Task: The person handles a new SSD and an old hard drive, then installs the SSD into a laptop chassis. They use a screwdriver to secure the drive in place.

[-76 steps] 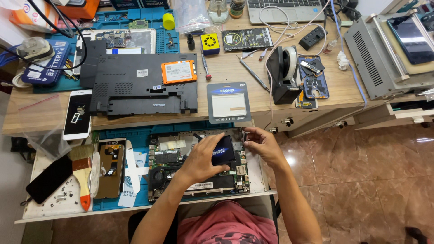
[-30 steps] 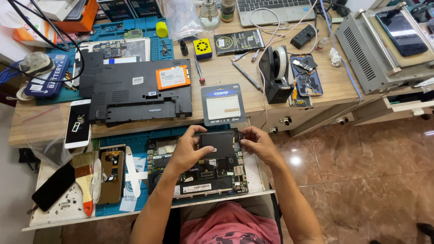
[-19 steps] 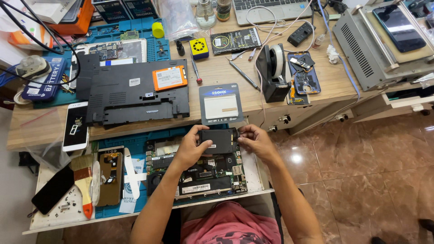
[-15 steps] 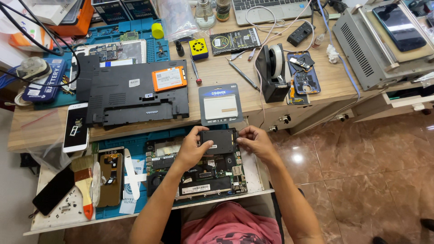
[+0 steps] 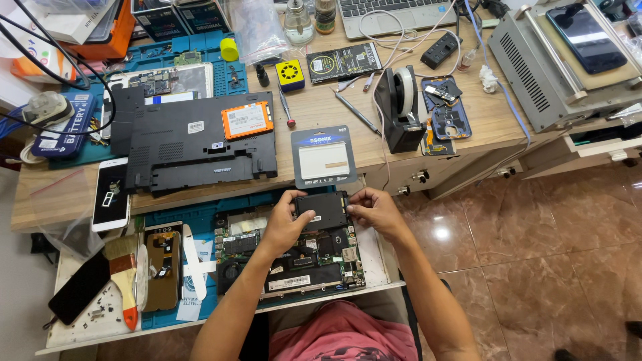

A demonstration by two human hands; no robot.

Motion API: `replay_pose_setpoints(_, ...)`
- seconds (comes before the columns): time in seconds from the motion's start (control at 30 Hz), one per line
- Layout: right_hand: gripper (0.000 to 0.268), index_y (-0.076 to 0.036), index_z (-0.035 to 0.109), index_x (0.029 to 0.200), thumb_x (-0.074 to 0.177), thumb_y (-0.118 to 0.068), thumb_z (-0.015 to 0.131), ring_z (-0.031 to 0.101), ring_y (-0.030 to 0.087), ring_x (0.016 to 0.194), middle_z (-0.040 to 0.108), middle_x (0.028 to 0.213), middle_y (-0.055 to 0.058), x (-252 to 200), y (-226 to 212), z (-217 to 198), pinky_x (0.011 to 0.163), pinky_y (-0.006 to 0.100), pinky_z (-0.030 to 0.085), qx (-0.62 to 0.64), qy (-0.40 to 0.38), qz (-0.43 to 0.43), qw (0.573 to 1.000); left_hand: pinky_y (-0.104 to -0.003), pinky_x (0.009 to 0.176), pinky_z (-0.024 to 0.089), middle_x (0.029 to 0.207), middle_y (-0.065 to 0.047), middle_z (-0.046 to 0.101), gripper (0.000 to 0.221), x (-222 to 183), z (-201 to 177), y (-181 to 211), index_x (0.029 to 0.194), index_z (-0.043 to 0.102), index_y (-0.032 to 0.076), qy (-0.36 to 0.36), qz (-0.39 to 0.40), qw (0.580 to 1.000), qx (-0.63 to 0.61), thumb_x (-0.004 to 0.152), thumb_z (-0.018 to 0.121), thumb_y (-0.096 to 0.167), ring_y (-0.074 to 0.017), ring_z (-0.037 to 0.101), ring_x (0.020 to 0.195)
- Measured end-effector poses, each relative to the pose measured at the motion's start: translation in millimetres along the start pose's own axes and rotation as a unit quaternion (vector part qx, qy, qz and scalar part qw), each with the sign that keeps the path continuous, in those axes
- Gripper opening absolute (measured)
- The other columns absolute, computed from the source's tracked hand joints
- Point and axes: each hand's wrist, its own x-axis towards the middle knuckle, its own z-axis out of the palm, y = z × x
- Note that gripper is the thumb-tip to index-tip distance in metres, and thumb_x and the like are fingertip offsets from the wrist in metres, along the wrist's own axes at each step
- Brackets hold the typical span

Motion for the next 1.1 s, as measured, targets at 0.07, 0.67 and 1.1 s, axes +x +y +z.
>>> replay_pose_setpoints(0.07,0.026,0.002,0.063,0.093,0.070,-0.003,0.073,0.064,0.015,0.056,0.062,0.066,0.012,0,0,0,0.045,0.020,0.053,-0.001,0.000,0.000,1.000,-0.027,0.050,0.050,0.081,-0.018,0.066,0.039,1,0,-1,0.117,0.049,0.007,0.000,0.001,1.000,-0.004,0.081,0.064,0.009,-0.0148,0.059,0.062)
replay_pose_setpoints(0.67,0.026,0.001,0.063,0.093,0.070,-0.003,0.074,0.064,0.015,0.055,0.063,0.065,0.012,3,4,-1,0.049,0.021,0.054,-0.005,0.006,-0.001,1.000,-0.031,0.056,0.056,0.086,-0.022,0.064,0.040,-5,1,3,0.119,0.047,0.004,-0.006,-0.018,0.999,-0.047,0.082,0.062,0.004,-0.0214,0.064,0.067)
replay_pose_setpoints(1.1,0.024,0.004,0.063,0.090,0.069,-0.001,0.074,0.064,0.017,0.054,0.063,0.063,0.014,8,13,-1,0.047,0.022,0.054,0.004,0.018,-0.013,1.000,-0.039,0.062,0.060,0.093,-0.029,0.062,0.039,-6,-4,-4,0.120,0.043,0.001,-0.021,0.015,0.999,-0.041,0.085,0.058,0.004,-0.0301,0.067,0.074)
